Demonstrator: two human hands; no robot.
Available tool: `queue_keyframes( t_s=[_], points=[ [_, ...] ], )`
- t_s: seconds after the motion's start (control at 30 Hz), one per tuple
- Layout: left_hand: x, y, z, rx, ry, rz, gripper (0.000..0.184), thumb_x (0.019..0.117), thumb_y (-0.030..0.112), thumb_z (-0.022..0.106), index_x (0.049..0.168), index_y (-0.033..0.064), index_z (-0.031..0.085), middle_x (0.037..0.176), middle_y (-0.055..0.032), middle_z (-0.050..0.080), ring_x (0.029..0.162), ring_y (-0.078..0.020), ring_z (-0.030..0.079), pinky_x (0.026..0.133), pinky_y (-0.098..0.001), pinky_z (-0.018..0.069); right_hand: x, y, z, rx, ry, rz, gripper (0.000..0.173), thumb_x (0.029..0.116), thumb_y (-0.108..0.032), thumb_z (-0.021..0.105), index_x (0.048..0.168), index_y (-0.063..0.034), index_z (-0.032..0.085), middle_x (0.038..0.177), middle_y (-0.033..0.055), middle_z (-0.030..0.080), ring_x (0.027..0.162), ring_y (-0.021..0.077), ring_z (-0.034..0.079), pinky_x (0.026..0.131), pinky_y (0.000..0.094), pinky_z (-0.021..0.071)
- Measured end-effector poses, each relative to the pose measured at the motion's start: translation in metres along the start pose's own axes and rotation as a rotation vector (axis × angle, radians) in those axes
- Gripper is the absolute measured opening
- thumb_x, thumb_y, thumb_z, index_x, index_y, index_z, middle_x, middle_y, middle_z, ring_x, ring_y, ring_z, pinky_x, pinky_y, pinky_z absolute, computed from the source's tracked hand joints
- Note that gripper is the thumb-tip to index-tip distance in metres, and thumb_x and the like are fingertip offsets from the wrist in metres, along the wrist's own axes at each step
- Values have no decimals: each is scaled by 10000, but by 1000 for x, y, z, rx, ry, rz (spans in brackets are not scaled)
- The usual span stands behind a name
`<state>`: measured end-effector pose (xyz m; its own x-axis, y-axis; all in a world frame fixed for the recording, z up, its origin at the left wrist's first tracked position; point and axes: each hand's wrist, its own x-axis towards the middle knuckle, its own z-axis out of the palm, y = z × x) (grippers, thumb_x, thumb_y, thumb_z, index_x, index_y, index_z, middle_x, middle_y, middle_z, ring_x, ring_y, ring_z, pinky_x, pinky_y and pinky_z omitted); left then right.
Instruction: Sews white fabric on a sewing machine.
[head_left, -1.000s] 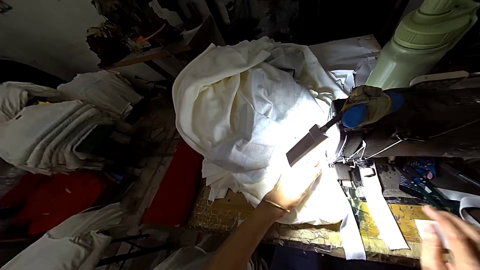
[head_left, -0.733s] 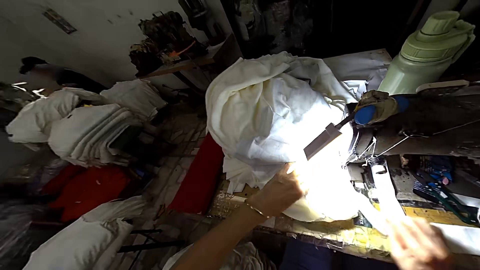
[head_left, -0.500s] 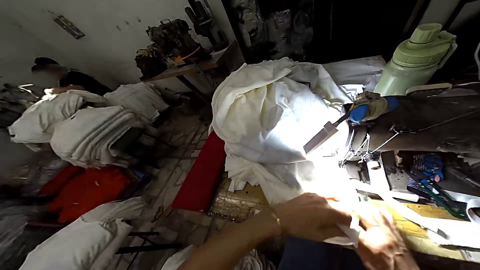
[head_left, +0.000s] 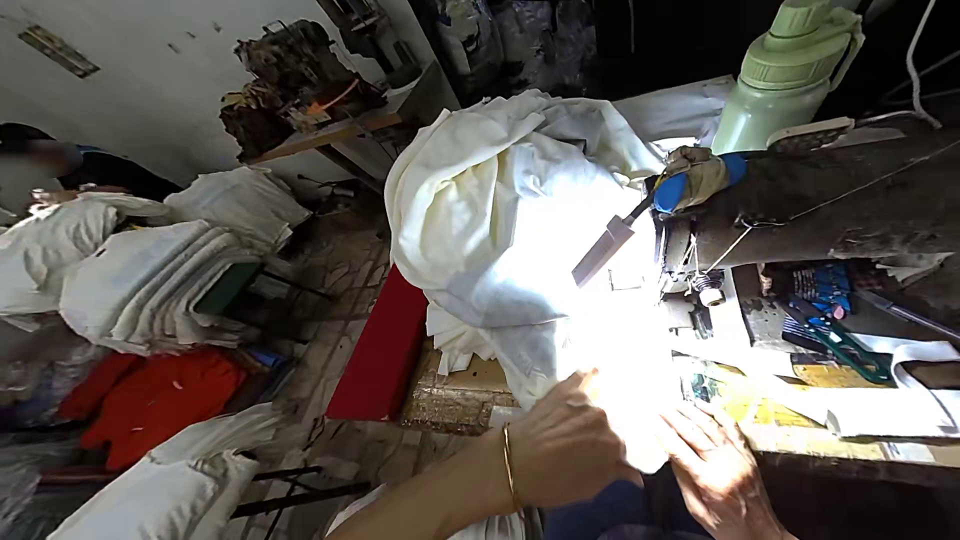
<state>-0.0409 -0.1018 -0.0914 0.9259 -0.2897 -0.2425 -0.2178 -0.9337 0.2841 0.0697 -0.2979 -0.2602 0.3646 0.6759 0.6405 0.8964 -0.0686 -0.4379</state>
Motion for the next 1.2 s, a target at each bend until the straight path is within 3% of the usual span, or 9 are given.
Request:
queue_keyframes(
  t_s=[0.13,0.27,0.4,0.47,0.63,0.73,0.9,1.1,1.2],
  points=[
    [17,1,14,-237,75,137,444,1052,351,512,747,59,649,597,-72,583,610,-257,638,774,-486,540,-2,-16,-17,218,-31,80,219,1039,-304,554,1149,-210,718,1228,38,694,1258,177,570,1115,388,390],
    [48,-29,28,-350,119,21,416,1076,380,433,1036,55,689,967,-91,669,887,-200,665,771,-377,540,0,-26,-36,226,-77,66,191,1037,-228,543,1014,-149,715,1036,53,696,1091,198,588,1052,358,377],
    [42,-57,50,83,298,-56,398,1033,372,483,863,126,746,894,-31,707,968,-188,670,902,-389,519,6,-23,-46,163,-137,34,223,999,-178,532,937,-117,738,946,73,721,1030,231,600,1022,369,368],
    [32,-48,42,210,292,-92,490,1019,444,468,761,109,715,778,-44,688,827,-213,693,748,-412,538,3,-21,-43,130,-142,29,230,990,-177,532,924,-125,746,947,68,743,1038,233,623,1035,383,371],
    [9,-6,10,106,143,-35,424,1042,385,511,818,91,718,760,-53,684,854,-259,711,1073,-646,391,2,-24,-54,70,-104,19,235,1003,-185,512,922,-118,722,961,67,703,1043,239,581,1031,377,353],
    [5,8,25,-12,277,147,374,1065,306,495,786,115,658,620,-20,576,640,-198,643,1076,-487,452,-6,-19,-50,17,-56,30,226,1012,-196,518,981,-124,729,1010,66,702,1059,231,581,1049,380,348],
    [18,19,65,-292,306,246,328,1061,283,522,839,84,658,663,-39,633,695,-184,678,1112,-389,429,-22,-27,-41,-21,-89,47,204,1030,-252,541,1169,-184,673,1081,65,640,1020,207,565,977,359,367],
    [24,11,74,-156,378,-2,361,1076,305,447,1024,97,737,1025,-67,726,935,-194,701,833,-353,568,-36,-32,-37,64,-23,87,179,1023,-134,526,1058,-130,702,1041,47,671,997,185,578,966,323,390],
    [22,-7,72,17,411,-123,406,1063,356,428,978,137,760,1091,-34,721,1011,-207,651,832,-368,521,-34,-34,-37,118,-2,92,171,1028,-135,515,1044,-133,685,1017,41,661,997,171,581,969,309,399]
  ],
)
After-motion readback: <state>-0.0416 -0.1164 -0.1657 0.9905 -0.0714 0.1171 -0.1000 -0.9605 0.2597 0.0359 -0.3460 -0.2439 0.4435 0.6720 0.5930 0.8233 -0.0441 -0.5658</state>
